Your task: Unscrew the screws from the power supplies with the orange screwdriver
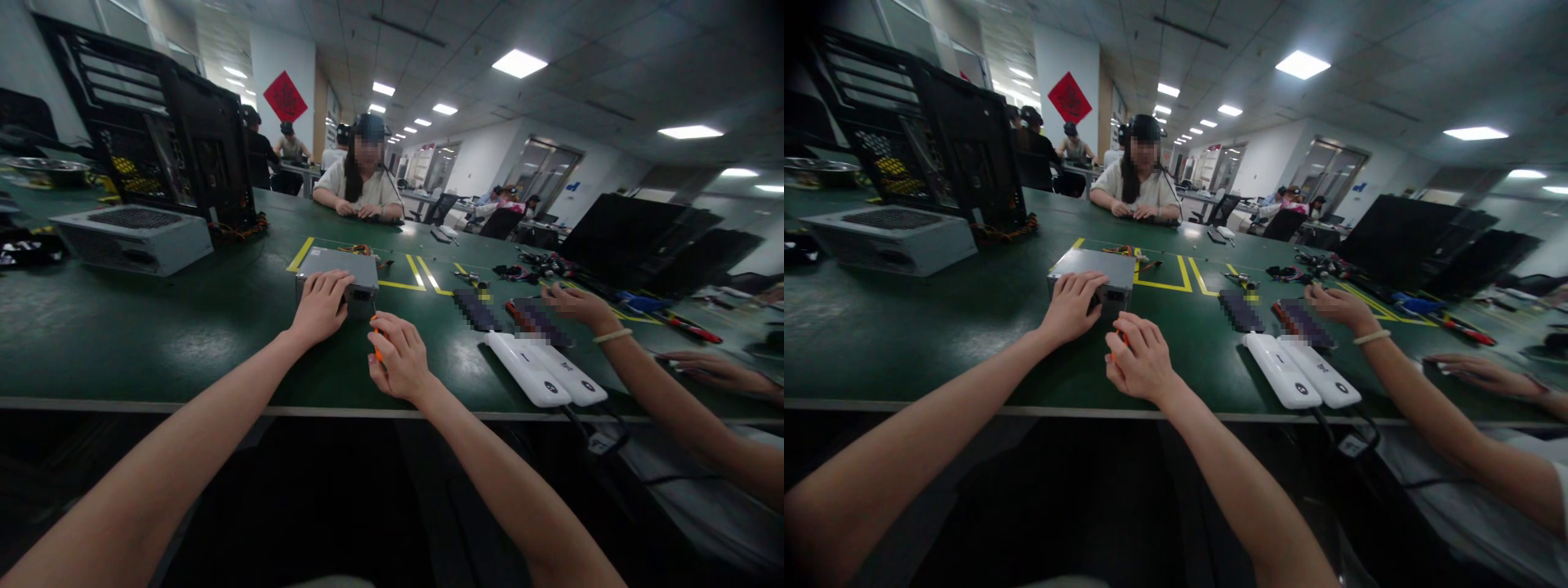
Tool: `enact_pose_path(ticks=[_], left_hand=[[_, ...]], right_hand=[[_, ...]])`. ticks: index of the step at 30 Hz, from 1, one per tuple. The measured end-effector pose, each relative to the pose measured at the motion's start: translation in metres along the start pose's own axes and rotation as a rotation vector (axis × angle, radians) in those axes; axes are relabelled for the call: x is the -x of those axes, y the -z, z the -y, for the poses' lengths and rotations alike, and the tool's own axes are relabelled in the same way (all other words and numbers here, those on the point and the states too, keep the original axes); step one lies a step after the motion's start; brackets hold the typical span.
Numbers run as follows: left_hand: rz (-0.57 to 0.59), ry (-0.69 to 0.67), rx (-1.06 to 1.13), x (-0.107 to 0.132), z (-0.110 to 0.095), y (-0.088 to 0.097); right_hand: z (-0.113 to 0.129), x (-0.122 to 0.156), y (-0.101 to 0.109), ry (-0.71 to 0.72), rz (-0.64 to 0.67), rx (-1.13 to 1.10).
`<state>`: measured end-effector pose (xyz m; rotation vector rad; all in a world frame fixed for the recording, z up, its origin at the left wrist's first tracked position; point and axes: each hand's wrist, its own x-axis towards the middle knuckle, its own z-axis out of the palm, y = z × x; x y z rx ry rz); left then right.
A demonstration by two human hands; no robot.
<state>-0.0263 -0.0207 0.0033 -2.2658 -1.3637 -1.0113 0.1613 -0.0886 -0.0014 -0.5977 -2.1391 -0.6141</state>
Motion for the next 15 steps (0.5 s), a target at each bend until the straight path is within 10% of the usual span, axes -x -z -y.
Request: enact_pose_path(ticks=[15], left_hand=[[-0.013,-0.009,-0.001,0.0001,0.0007,-0.0010]], right_hand=[[0.0001,-0.0016,0.0016,0.068,-0.017,0.057]])
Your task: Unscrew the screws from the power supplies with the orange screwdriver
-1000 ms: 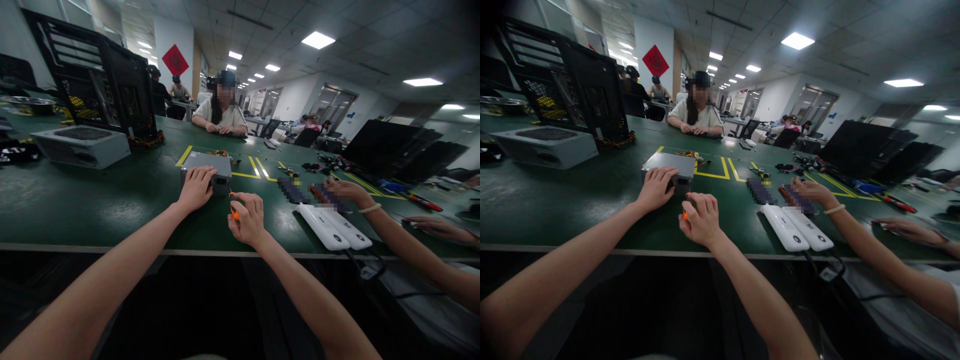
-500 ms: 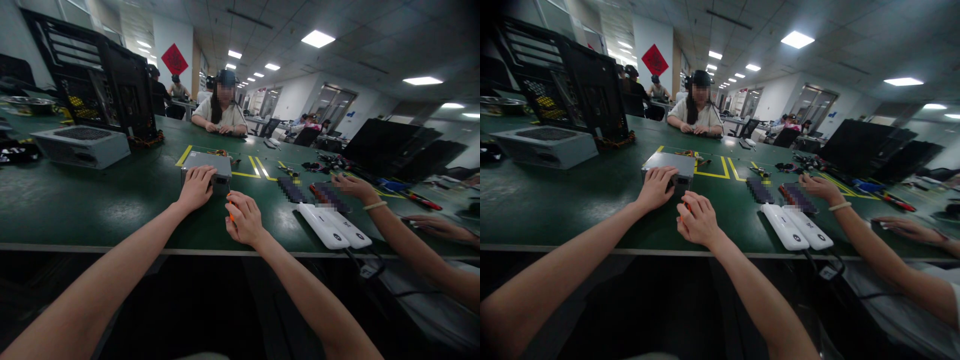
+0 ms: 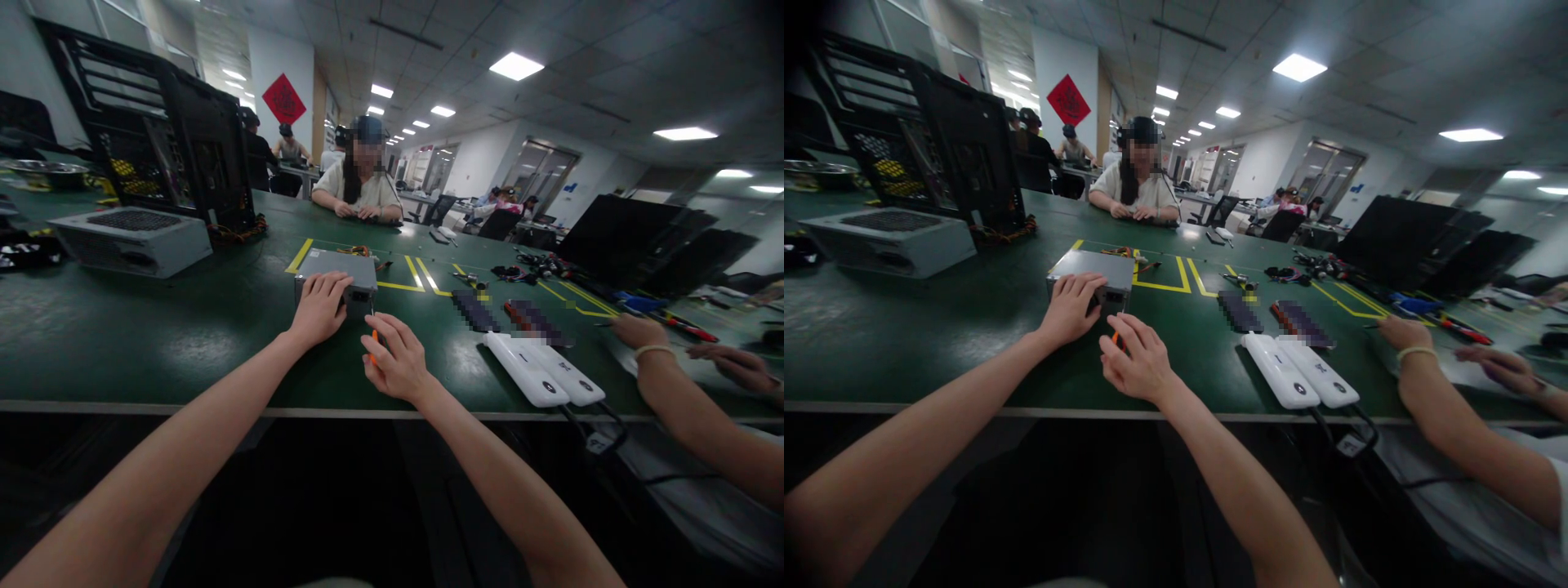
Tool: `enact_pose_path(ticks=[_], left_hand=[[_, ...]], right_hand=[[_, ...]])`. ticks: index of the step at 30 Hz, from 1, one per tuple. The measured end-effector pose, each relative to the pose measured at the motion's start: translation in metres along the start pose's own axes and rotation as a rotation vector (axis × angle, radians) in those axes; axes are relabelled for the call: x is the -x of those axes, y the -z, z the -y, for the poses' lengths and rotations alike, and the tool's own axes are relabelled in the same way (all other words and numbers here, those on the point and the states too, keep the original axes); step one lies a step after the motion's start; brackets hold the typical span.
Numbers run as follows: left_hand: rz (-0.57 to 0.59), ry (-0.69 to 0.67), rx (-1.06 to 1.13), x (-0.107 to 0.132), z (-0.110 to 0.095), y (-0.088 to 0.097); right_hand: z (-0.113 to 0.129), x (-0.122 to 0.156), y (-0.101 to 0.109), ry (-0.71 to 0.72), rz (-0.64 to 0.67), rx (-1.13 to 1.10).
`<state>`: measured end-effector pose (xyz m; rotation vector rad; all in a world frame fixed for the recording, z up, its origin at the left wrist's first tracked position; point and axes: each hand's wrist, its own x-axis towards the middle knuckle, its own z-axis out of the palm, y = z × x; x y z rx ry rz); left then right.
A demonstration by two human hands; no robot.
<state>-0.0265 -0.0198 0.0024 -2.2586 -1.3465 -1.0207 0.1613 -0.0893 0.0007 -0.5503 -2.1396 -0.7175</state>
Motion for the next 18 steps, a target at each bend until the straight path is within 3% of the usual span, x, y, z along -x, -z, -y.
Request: enact_pose_path(ticks=[8,13,18], left_hand=[[0.014,0.001,-0.006,0.0000,0.0003,0.0007],[-0.001,-0.010,-0.026,-0.0001,0.0001,0.0003],[-0.003,-0.014,-0.052,-0.0001,0.0004,-0.0006]], right_hand=[[-0.0015,0.0019,-0.0010,0.042,-0.044,0.064],[0.0009,0.0018,-0.0017,-0.010,0.012,0.038],[0.0000,0.0011,-0.0011,0.027,-0.002,0.061]])
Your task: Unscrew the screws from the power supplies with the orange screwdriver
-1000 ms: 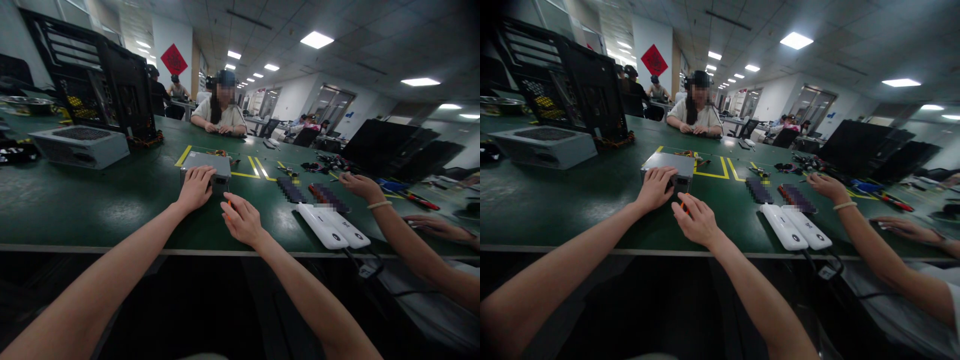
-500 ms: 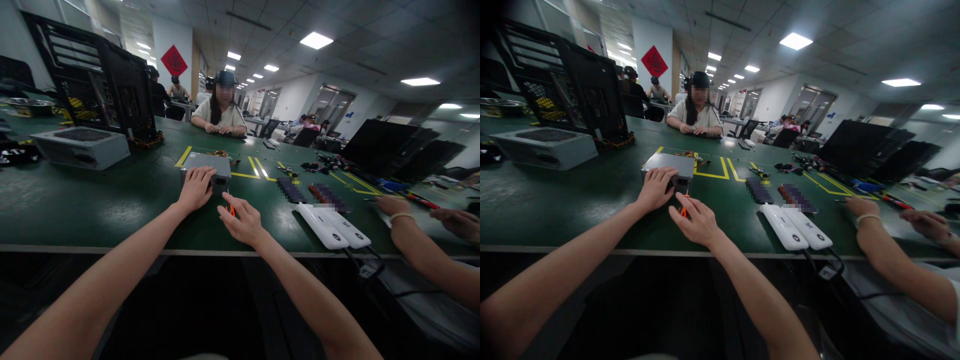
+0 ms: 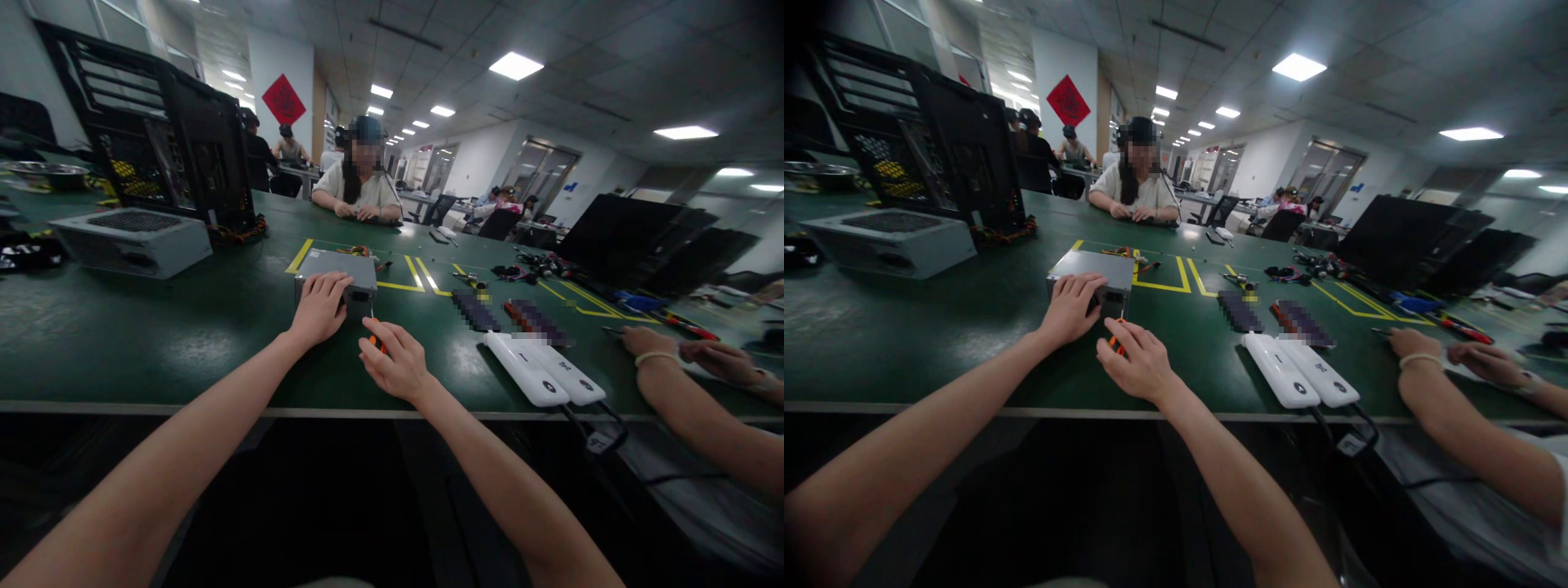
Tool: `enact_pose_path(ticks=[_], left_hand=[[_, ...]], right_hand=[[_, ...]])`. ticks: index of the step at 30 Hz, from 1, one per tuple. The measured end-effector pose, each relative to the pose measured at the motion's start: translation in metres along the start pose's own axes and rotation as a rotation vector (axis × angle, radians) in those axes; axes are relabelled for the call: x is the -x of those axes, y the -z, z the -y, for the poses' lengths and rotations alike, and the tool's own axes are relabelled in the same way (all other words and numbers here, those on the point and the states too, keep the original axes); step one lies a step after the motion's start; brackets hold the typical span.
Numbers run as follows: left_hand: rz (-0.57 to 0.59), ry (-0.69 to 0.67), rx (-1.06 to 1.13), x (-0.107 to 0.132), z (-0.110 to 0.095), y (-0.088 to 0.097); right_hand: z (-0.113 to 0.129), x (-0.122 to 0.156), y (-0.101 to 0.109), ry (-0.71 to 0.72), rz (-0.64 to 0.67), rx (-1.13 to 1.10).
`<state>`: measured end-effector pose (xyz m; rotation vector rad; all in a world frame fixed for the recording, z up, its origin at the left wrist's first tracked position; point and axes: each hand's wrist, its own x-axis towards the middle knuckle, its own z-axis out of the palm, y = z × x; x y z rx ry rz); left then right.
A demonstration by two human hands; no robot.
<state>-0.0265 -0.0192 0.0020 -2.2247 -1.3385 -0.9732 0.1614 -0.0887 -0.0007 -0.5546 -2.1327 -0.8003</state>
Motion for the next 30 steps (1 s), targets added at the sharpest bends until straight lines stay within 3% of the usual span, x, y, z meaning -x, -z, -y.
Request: enact_pose_path(ticks=[4,11,18,24,30], left_hand=[[-0.009,0.004,-0.004,0.0002,-0.0001,0.0001],[-0.008,0.002,0.030,0.0000,-0.0003,0.0013],[-0.010,-0.006,0.016,0.0001,0.0010,-0.0005],[-0.015,-0.002,0.029,0.0002,0.0001,0.0005],[-0.007,0.000,0.019,0.0003,-0.0003,0.0013]], right_hand=[[-0.0012,0.0004,-0.0012,0.025,-0.027,0.021],[0.0014,-0.0007,0.0003,-0.007,0.043,-0.035],[-0.0002,-0.0006,0.0021,0.098,0.030,0.026],[-0.0004,0.0003,0.0003,0.076,-0.049,0.098],[-0.0003,-0.0014,0.0015,0.125,-0.015,0.045]])
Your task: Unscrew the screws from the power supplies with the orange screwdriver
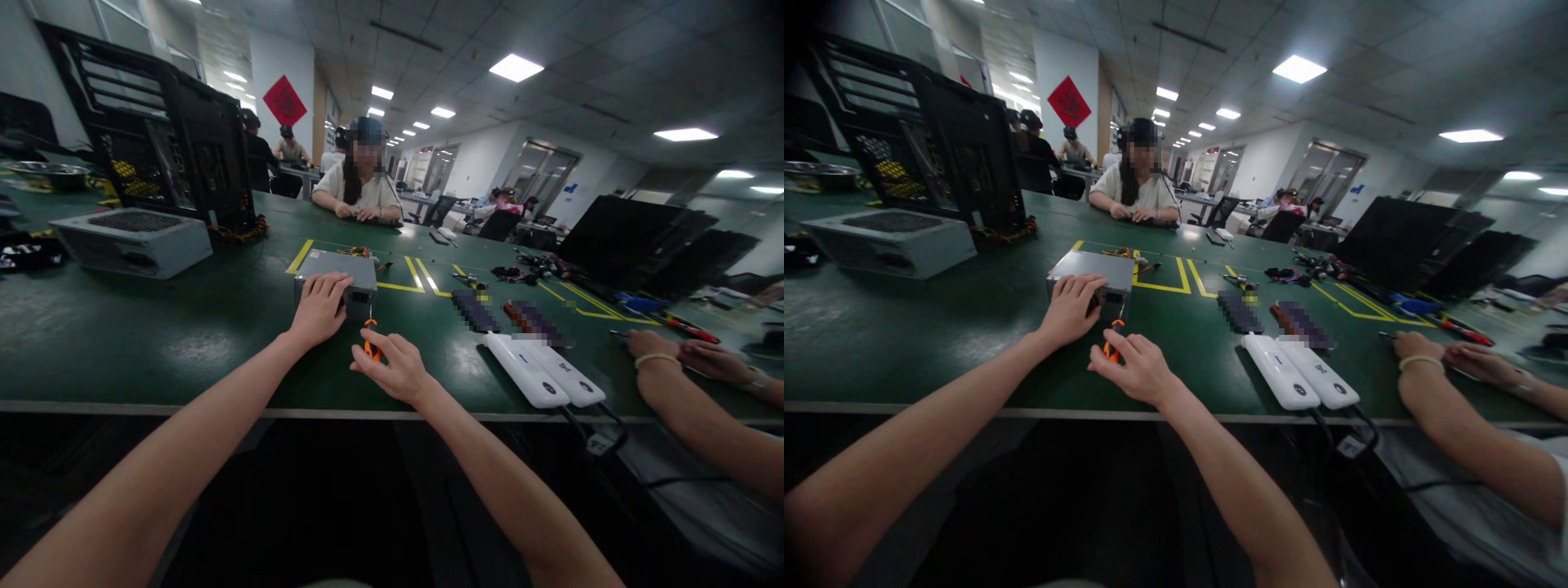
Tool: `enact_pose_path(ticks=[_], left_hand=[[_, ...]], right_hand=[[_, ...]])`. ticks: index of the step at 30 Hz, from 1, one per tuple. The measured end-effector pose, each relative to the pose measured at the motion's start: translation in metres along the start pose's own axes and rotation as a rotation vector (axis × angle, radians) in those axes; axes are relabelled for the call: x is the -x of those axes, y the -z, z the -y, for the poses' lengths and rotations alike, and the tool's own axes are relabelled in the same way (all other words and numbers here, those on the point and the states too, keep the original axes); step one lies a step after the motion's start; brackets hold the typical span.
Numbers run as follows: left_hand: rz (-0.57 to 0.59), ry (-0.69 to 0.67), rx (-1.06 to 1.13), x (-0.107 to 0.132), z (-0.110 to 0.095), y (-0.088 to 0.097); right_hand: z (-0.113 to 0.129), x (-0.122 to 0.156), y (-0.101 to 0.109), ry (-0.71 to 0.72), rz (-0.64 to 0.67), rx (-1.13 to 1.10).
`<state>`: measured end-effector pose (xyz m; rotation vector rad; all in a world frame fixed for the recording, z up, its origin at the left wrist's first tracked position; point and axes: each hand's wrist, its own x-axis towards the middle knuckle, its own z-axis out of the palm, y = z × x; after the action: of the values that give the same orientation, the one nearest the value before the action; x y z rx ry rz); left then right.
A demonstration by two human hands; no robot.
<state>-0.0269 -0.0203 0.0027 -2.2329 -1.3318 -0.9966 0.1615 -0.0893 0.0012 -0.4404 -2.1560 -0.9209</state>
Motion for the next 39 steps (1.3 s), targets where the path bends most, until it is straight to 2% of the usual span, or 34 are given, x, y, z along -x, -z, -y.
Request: enact_pose_path(ticks=[9,15,17,23,27,32,35,39], left_hand=[[0.010,0.006,0.022,-0.0001,0.0005,-0.0004],[0.003,0.005,0.047,-0.0003,-0.0002,0.0004],[0.007,0.008,0.053,-0.0003,-0.0004,0.0004],[0.006,0.015,0.038,-0.0004,0.0003,-0.0012],[0.005,0.008,0.024,-0.0001,0.0005,-0.0014],[0.003,0.013,0.020,0.0000,0.0002,-0.0011],[0.007,0.011,0.022,-0.0001,-0.0001,-0.0007],[0.006,0.005,0.007,-0.0002,-0.0001,-0.0002]], right_hand=[[0.0018,-0.0023,0.0029,0.009,0.119,-0.159],[0.0009,0.0031,-0.0055,-0.078,-0.005,-0.256],[0.0007,0.0041,-0.0058,-0.102,-0.009,-0.274],[0.0006,-0.0008,0.0018,-0.027,0.150,-0.166],[0.0015,0.0001,-0.0004,-0.013,0.098,-0.128],[0.0017,0.0028,-0.0050,-0.074,0.025,-0.244],[0.0011,0.0012,-0.0028,-0.078,0.085,-0.260],[0.0010,-0.0014,0.0014,-0.016,0.159,-0.157]])
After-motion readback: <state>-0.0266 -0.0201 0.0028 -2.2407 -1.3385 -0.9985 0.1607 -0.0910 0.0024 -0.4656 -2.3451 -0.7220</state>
